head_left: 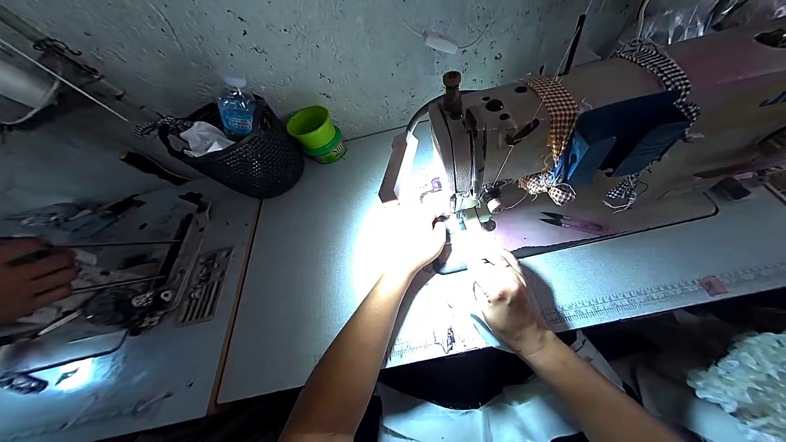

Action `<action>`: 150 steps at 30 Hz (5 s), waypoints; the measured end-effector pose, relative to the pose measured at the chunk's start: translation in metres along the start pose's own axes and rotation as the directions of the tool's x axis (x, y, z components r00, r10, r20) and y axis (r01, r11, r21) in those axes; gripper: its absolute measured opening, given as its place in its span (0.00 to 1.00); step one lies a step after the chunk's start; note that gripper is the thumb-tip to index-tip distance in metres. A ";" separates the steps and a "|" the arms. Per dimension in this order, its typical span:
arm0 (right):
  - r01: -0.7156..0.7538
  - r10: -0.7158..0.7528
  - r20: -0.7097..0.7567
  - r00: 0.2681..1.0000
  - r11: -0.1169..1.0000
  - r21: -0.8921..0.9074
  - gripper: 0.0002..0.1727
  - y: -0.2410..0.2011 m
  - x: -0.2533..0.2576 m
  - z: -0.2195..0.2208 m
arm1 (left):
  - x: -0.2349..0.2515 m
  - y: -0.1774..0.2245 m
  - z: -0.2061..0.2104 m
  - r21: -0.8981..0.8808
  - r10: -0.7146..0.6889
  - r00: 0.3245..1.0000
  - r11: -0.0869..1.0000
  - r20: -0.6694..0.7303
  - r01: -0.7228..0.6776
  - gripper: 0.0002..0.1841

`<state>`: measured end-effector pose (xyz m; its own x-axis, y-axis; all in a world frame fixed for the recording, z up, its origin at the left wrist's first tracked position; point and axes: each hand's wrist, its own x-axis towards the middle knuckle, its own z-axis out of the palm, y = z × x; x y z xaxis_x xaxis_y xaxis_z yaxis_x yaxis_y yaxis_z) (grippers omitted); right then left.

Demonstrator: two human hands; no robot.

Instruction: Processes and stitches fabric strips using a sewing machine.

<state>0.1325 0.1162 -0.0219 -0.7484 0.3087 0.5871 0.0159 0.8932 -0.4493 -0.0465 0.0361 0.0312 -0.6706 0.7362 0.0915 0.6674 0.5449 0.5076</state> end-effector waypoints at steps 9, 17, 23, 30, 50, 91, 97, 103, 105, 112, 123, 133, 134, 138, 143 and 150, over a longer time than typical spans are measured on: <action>-0.109 0.107 0.045 0.993 0.993 0.052 0.14 0.003 0.021 0.009 | 0.003 -0.004 0.001 0.030 0.014 0.999 0.999 0.041 -0.016 0.14; -0.321 0.318 0.124 0.940 0.947 0.009 0.29 -0.026 -0.092 -0.071 | -0.115 0.040 0.008 -0.538 -0.206 0.978 0.828 -0.028 0.159 0.19; -0.378 0.332 0.206 0.920 0.891 0.252 0.16 -0.034 -0.116 -0.099 | -0.199 0.086 0.043 -0.877 -0.277 0.957 0.434 0.090 0.208 0.12; -0.394 0.011 0.708 0.706 0.836 0.381 0.14 -0.066 -0.122 -0.129 | -0.207 0.099 0.042 -0.905 -0.428 0.817 -0.005 0.386 0.425 0.15; -0.754 0.335 0.701 0.630 0.048 0.655 0.02 -0.043 -0.115 -0.093 | -0.272 0.092 0.054 -0.811 -0.136 0.976 0.545 0.168 0.215 0.07; -0.769 0.437 0.633 0.640 0.351 0.535 0.06 -0.046 -0.138 -0.085 | -0.240 0.078 0.082 -0.889 -0.356 0.880 0.213 0.315 0.405 0.00; -0.730 0.377 0.633 0.676 0.456 0.508 0.10 -0.036 -0.136 -0.092 | -0.237 0.081 0.080 -0.879 -0.392 0.858 0.203 0.331 0.432 0.03; 0.091 -0.147 0.191 0.971 0.957 0.275 0.16 -0.002 -0.124 -0.090 | -0.235 0.086 0.072 -0.852 -0.416 0.813 0.146 0.409 0.503 0.05; 0.251 -0.297 0.143 0.944 0.929 0.271 0.14 0.005 -0.125 -0.079 | -0.234 0.086 0.074 -0.852 -0.410 0.807 0.123 0.424 0.509 0.05; 0.304 -0.337 0.079 0.938 0.911 0.279 0.13 0.013 -0.133 -0.061 | -0.252 0.076 0.065 -0.817 -0.325 0.896 0.396 0.302 0.419 0.03; 0.249 -0.256 -0.028 0.966 0.901 0.354 0.11 -0.001 -0.130 -0.063 | -0.182 0.027 0.071 0.148 0.622 0.751 0.782 -0.221 -0.605 0.13; 0.290 -0.348 0.103 0.932 0.885 0.364 0.11 -0.003 -0.128 -0.068 | -0.145 0.031 0.026 -0.319 0.296 0.955 0.904 -0.019 -0.286 0.18; 0.275 -0.335 0.111 0.936 0.890 0.363 0.11 -0.003 -0.128 -0.068 | -0.129 0.033 0.017 -0.322 0.167 0.986 0.934 -0.001 -0.158 0.19; 0.204 -0.265 0.127 0.956 0.910 0.360 0.10 -0.008 -0.129 -0.069 | -0.058 0.011 0.011 -0.348 0.052 0.998 0.935 -0.043 -0.064 0.22; 0.143 -0.204 0.141 0.969 0.923 0.356 0.09 -0.013 -0.131 -0.067 | -0.017 0.001 0.017 -0.135 0.011 0.992 0.990 -0.123 -0.028 0.18; 0.141 -0.196 0.128 0.972 0.927 0.349 0.10 -0.014 -0.134 -0.066 | -0.009 0.000 0.005 0.027 -0.002 0.999 1.000 -0.047 0.003 0.15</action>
<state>0.2760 0.0837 -0.0500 -0.8155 0.0835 0.5727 -0.3219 0.7570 -0.5686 -0.0390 0.0316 0.0264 -0.6863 0.7155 0.1305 0.6738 0.5580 0.4844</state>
